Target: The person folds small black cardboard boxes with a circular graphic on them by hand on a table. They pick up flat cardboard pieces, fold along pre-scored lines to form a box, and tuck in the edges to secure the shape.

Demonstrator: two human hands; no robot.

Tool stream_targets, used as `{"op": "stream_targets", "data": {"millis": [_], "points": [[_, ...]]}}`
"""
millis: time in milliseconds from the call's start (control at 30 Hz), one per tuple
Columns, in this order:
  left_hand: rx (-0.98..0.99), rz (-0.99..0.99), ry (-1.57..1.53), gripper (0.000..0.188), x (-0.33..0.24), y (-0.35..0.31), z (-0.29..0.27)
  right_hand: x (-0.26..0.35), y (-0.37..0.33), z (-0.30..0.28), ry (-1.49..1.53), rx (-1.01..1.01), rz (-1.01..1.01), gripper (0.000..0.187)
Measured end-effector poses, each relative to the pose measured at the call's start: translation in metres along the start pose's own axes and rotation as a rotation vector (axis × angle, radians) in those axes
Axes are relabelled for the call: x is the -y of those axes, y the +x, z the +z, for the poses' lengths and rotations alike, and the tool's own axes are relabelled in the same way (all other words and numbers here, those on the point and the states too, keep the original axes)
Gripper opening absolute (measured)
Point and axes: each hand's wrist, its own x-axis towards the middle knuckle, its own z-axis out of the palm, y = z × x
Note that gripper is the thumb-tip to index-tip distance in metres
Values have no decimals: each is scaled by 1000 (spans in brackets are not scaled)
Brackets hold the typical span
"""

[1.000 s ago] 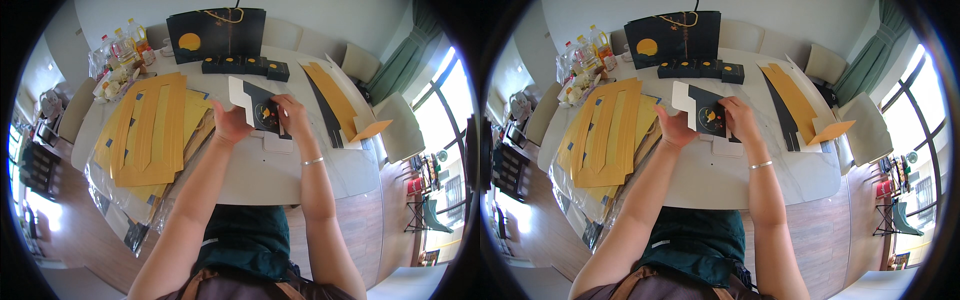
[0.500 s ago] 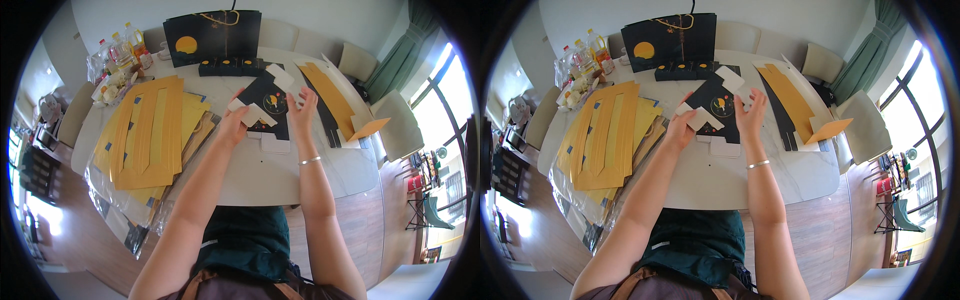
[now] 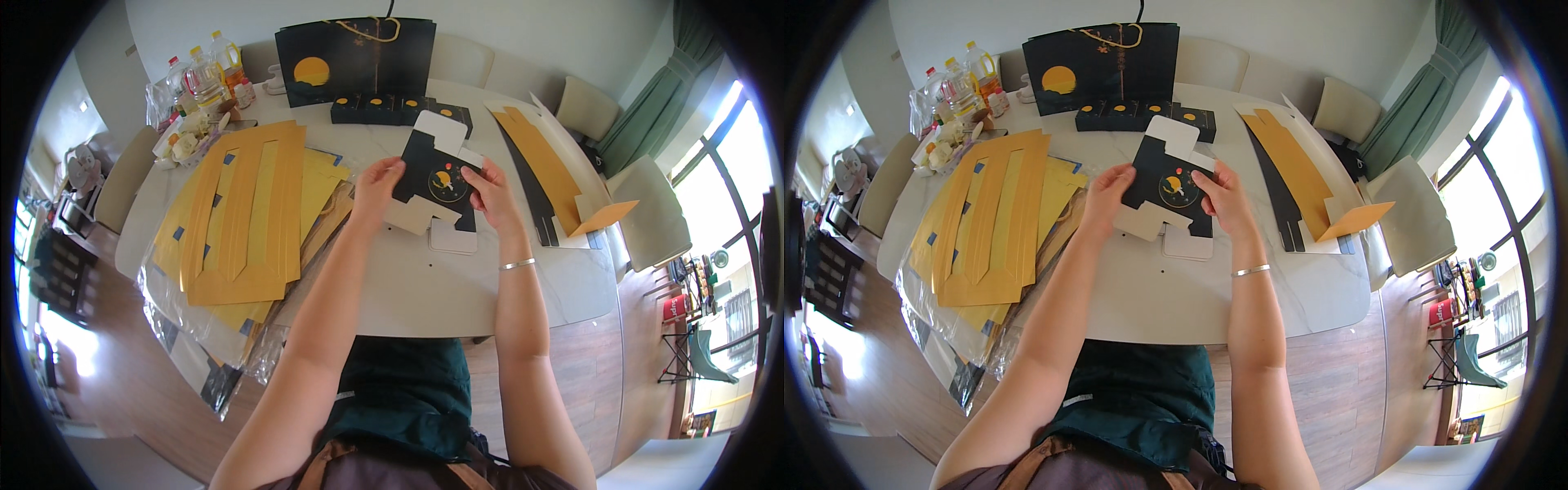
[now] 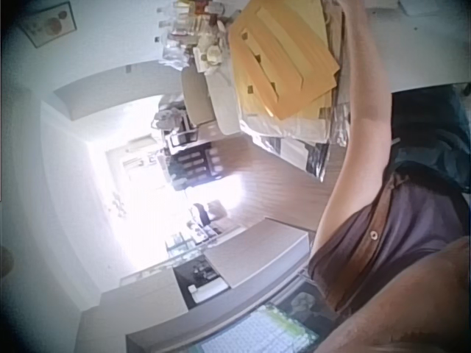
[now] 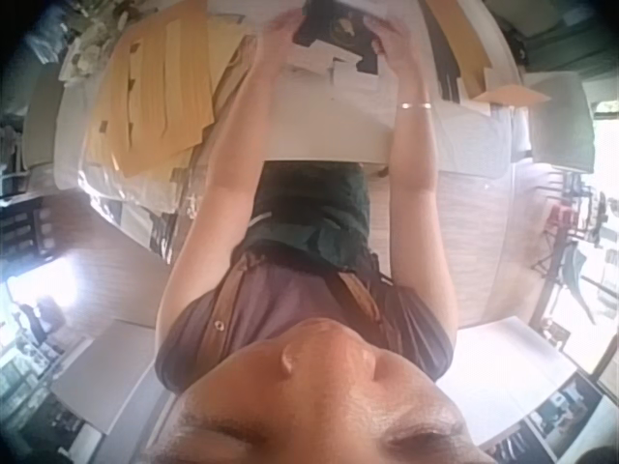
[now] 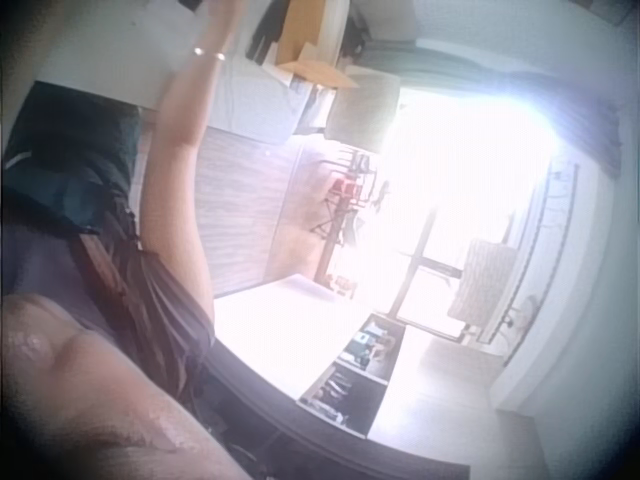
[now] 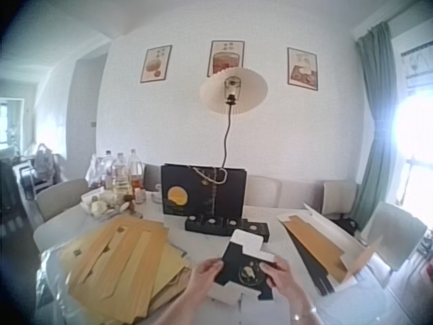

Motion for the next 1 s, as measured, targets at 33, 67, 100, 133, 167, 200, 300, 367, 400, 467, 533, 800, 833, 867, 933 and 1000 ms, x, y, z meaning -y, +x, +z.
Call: {"op": "stream_targets", "data": {"millis": [33, 67, 100, 133, 167, 200, 300, 367, 400, 467, 533, 800, 833, 867, 933, 1000], "points": [[40, 33, 137, 27, 3, 0, 3, 0, 1, 0, -12, -10, 3, 17], [67, 67, 129, 24, 6, 0, 5, -1, 1, 0, -24, -20, 7, 19], [94, 101, 121, 21, 9, 0, 6, -1, 0, -1, -21, -69, -45, 21], [117, 136, 115, 18, 11, 0, 7, 1, -1, 2, -16, -113, -96, 23], [107, 129, 105, 17, 13, 0, 6, 4, -2, 5, -10, -158, -147, 25], [96, 122, 95, 15, 15, 1, 6, 6, -4, 9, -121, -219, -257, 25], [63, 114, 56, 14, 11, -3, 12, 11, -5, 12, -457, -322, -503, 25], [78, 127, 17, 14, 9, -6, 17, 6, -2, 2, -683, -279, -555, 24], [101, 140, -7, 14, 9, -7, 19, 2, 0, 0, -661, -267, -526, 21], [137, 151, -15, 13, 11, -8, 20, -7, 6, -3, -613, -242, -469, 14], [164, 148, 13, 12, 13, -8, 19, -14, 10, -5, -650, -296, -450, 11], [271, -42, -98, 11, 17, -24, 39, -5, 6, -5, -1018, -382, -542, 37], [284, -90, -155, 12, 18, -25, 41, -3, 5, -4, -1003, -369, -499, 39], [287, -101, -165, 11, 18, -26, 42, -1, 3, -4, -987, -356, -456, 41], [289, -119, -185, 9, 19, -26, 43, 3, 0, -2, -918, -366, -413, 40], [318, -174, -251, 16, 19, -26, 39, 5, -1, 1, -840, -317, -378, 37]]}}
